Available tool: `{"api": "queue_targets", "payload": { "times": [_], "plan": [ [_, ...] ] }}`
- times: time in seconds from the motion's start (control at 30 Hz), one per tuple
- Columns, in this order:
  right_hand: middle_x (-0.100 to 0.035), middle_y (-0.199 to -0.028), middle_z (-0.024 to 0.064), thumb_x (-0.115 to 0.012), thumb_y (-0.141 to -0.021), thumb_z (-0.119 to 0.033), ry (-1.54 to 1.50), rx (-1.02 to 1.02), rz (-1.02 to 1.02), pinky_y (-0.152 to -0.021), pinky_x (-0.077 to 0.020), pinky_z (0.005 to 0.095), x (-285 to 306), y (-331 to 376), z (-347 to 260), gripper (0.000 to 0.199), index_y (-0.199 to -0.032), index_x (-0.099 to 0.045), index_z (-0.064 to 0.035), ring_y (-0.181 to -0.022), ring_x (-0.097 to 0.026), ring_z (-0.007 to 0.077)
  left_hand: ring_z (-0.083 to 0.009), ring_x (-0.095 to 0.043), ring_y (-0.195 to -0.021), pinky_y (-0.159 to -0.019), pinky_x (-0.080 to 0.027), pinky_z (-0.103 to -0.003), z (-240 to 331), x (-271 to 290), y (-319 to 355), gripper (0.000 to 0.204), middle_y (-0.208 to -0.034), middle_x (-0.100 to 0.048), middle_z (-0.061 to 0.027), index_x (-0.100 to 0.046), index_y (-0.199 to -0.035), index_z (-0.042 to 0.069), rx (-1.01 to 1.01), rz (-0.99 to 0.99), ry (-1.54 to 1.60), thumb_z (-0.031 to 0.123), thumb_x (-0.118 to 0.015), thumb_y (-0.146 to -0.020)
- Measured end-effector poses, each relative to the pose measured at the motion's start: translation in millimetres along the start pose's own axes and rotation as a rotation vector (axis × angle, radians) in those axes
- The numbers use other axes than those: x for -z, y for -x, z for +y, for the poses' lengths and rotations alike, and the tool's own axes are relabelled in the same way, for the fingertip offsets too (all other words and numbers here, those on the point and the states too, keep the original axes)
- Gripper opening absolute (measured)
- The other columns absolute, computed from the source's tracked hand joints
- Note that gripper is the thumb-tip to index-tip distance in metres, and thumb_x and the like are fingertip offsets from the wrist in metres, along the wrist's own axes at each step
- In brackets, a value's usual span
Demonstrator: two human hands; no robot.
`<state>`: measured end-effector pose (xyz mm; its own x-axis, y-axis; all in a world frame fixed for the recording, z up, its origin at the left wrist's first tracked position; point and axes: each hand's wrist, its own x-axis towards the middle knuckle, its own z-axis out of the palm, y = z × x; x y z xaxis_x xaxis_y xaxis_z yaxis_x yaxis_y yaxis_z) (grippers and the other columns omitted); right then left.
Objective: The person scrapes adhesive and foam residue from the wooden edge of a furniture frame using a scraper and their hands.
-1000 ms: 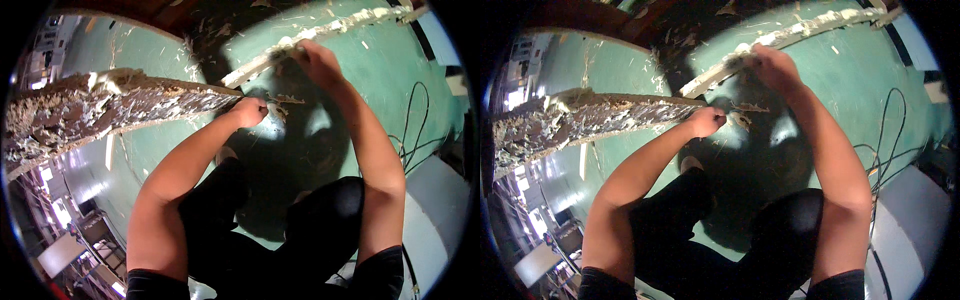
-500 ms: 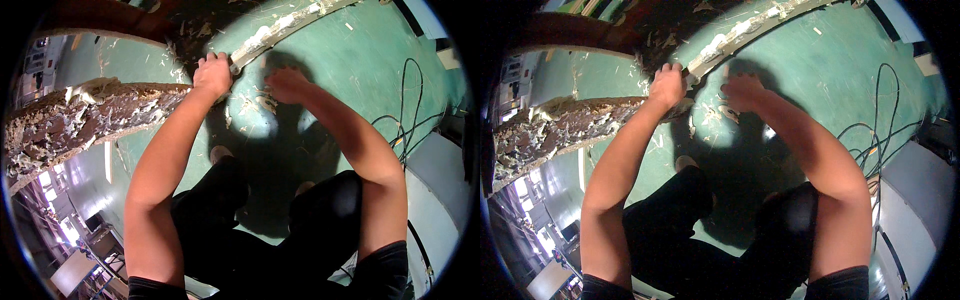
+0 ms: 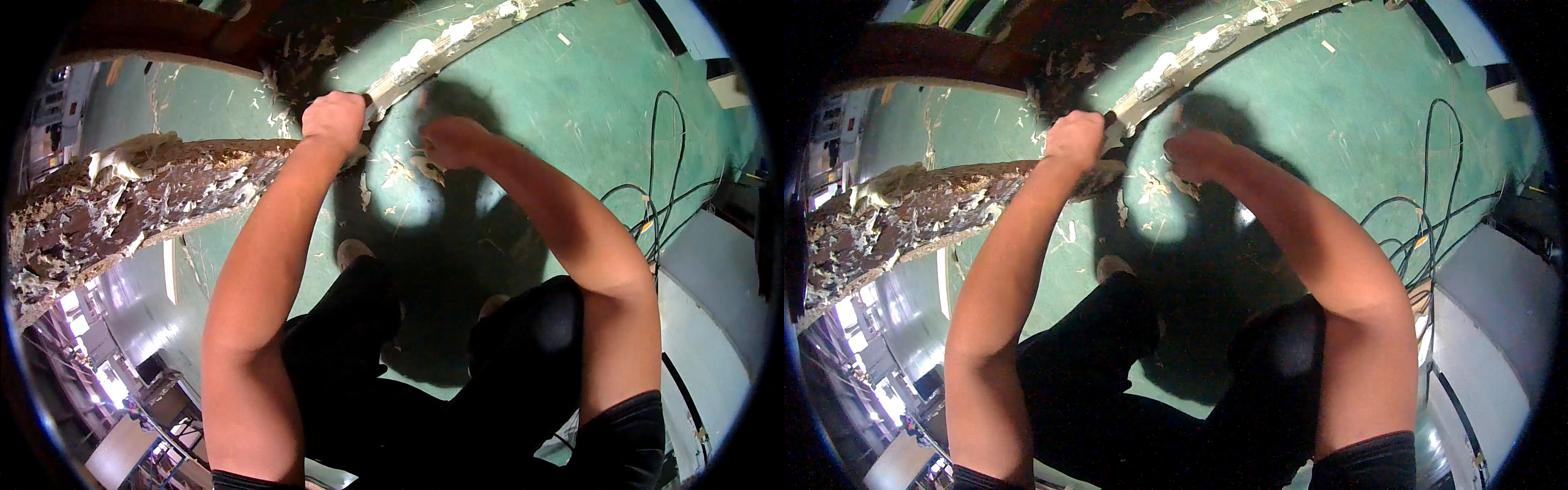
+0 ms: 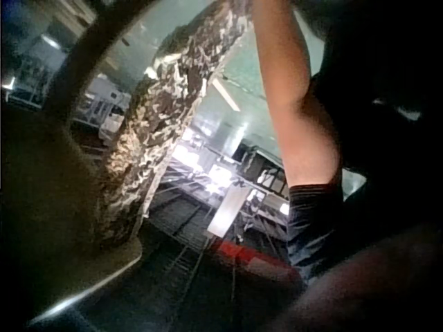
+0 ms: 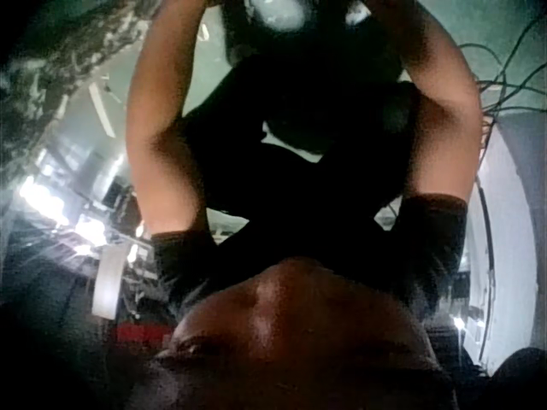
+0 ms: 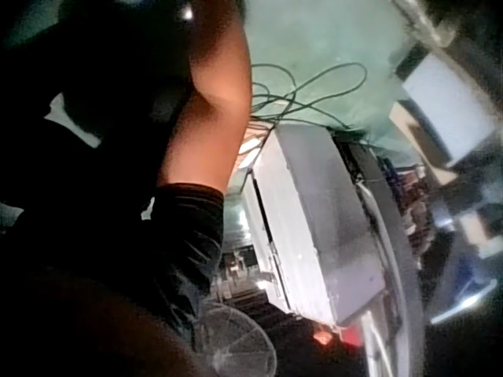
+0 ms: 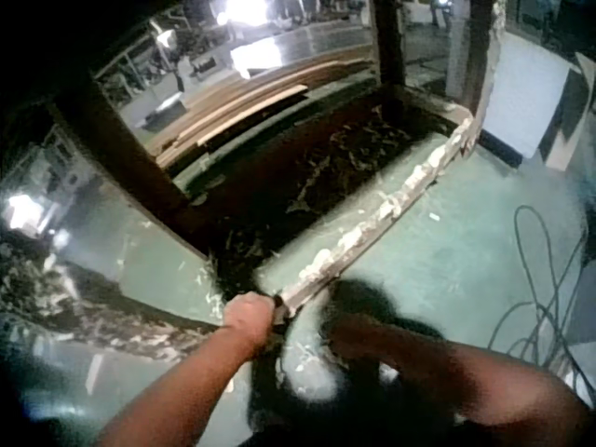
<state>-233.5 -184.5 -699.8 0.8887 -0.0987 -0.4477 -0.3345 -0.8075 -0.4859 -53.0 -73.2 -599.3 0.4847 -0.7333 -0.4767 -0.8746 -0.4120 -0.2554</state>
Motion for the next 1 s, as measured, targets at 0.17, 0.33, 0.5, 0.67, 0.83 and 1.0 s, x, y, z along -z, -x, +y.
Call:
{"api": "queue_targets", "payload": {
  "times": [0.17,0.33,0.5,0.67,0.83,1.0],
  "plan": [
    [-0.073,-0.103,0.0213,-0.06,-0.085,-0.021,-0.003,0.003,0.0,-0.085,-0.0561,0.0549,-4.3,-1.7,5.7,0.025,-0.1,-0.071,-0.0045,-0.099,-0.07,0.0433,-0.0386,-0.071,-0.106,-0.092,-0.059,-0.046,-3.3,-4.5,-6.3,0.023,-0.113,-0.072,-0.0217,-0.075,-0.107,0.004,-0.06,0.027,0.008,0.016,-0.067,-0.089],
    [-0.072,-0.1,0.0215,-0.057,-0.089,-0.024,-0.017,0.023,0.042,-0.084,-0.0545,0.055,-11.9,5.1,17.3,0.024,-0.097,-0.07,-0.0052,-0.096,-0.069,0.0446,-0.0355,-0.07,-0.113,-0.094,-0.059,-0.044,-0.1,3.0,-11.6,0.027,-0.122,-0.071,-0.0189,-0.074,-0.116,0.006,-0.027,-0.064,-0.02,0.006,-0.063,-0.091],
    [-0.072,-0.101,0.0217,-0.057,-0.089,-0.023,-0.036,0.023,0.081,-0.085,-0.0542,0.0543,-14.3,11.2,27.7,0.024,-0.097,-0.07,-0.0047,-0.097,-0.069,0.0445,-0.0367,-0.069,-0.114,-0.096,-0.058,-0.044,-4.0,5.3,-17.3,0.029,-0.123,-0.07,-0.0198,-0.073,-0.117,0.006,-0.078,-0.075,-0.066,0.008,-0.063,-0.089],
    [-0.072,-0.098,0.0216,-0.059,-0.09,-0.024,-0.034,0.053,0.037,-0.084,-0.0542,0.0542,-8.6,18.3,35.1,0.023,-0.095,-0.07,-0.0045,-0.096,-0.068,0.0446,-0.0363,-0.068,-0.118,-0.098,-0.057,-0.044,-7.8,-0.8,-21.3,0.032,-0.128,-0.068,-0.0207,-0.072,-0.12,0.007,-0.011,-0.079,-0.008,0.013,-0.065,-0.089],
    [-0.072,-0.106,0.0193,-0.059,-0.095,-0.033,-0.033,-0.12,0.103,-0.088,-0.0559,0.0527,17.6,23.1,32.4,0.032,-0.104,-0.071,-0.0044,-0.1,-0.07,0.042,-0.0363,-0.066,-0.118,-0.1,-0.053,-0.046,-11.5,6.2,-17.7,0.05,-0.121,-0.069,-0.0245,-0.069,-0.116,0.002,0.02,-0.077,0.125,0.041,-0.077,-0.085],
    [-0.07,-0.111,0.0124,-0.065,-0.091,-0.025,0.155,0.006,0.731,-0.097,-0.0515,0.0497,68.2,6.9,35.7,0.025,-0.112,-0.067,-0.0108,-0.113,-0.065,0.0345,-0.0376,-0.066,-0.118,-0.1,-0.052,-0.046,8.7,19.0,-36.1,0.059,-0.124,-0.069,-0.0233,-0.067,-0.125,0.003,-0.061,0.141,0.442,0.045,-0.077,-0.085]
  ]
}}
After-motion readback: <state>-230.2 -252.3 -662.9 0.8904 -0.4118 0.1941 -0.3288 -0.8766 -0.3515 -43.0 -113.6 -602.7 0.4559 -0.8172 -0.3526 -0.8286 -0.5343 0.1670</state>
